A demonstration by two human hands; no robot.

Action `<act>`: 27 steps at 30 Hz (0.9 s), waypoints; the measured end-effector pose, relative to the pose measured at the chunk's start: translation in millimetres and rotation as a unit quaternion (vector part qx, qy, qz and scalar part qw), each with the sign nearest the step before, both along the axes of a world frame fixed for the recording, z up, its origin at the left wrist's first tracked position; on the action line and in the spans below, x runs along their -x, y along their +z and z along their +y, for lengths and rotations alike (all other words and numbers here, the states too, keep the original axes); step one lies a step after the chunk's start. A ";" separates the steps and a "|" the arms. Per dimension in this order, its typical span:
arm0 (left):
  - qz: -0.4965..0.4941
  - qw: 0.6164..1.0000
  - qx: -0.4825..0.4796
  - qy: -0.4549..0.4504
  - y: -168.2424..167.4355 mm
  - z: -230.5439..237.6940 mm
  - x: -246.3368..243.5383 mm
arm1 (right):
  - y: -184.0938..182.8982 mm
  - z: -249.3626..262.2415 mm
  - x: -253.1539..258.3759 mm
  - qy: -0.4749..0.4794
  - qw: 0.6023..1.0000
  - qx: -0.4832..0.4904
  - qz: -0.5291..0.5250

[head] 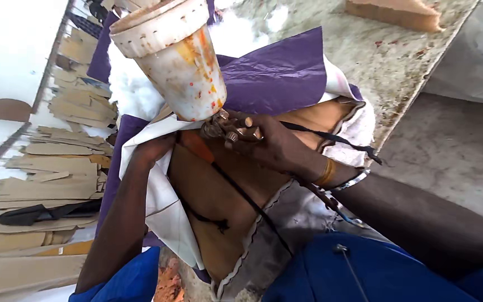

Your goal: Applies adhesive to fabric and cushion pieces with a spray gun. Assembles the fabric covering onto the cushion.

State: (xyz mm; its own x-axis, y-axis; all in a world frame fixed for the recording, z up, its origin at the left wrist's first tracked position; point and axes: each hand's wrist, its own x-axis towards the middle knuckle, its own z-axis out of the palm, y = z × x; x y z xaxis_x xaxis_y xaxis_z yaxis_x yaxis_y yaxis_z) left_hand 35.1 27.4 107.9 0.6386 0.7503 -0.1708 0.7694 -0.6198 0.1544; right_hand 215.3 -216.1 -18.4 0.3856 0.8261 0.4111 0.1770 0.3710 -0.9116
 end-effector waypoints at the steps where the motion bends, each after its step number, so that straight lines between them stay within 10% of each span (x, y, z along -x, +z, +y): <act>1: 0.001 1.000 -0.003 0.007 -0.3 -1.0 -0.7 | 0.2 -0.1 0.5 -0.009 1.000 -0.002 -0.010; 27: 0.011 1.000 0.005 0.011 -5.4 9.3 4.7 | -7.5 -38.2 -22.1 0.151 0.977 0.101 0.114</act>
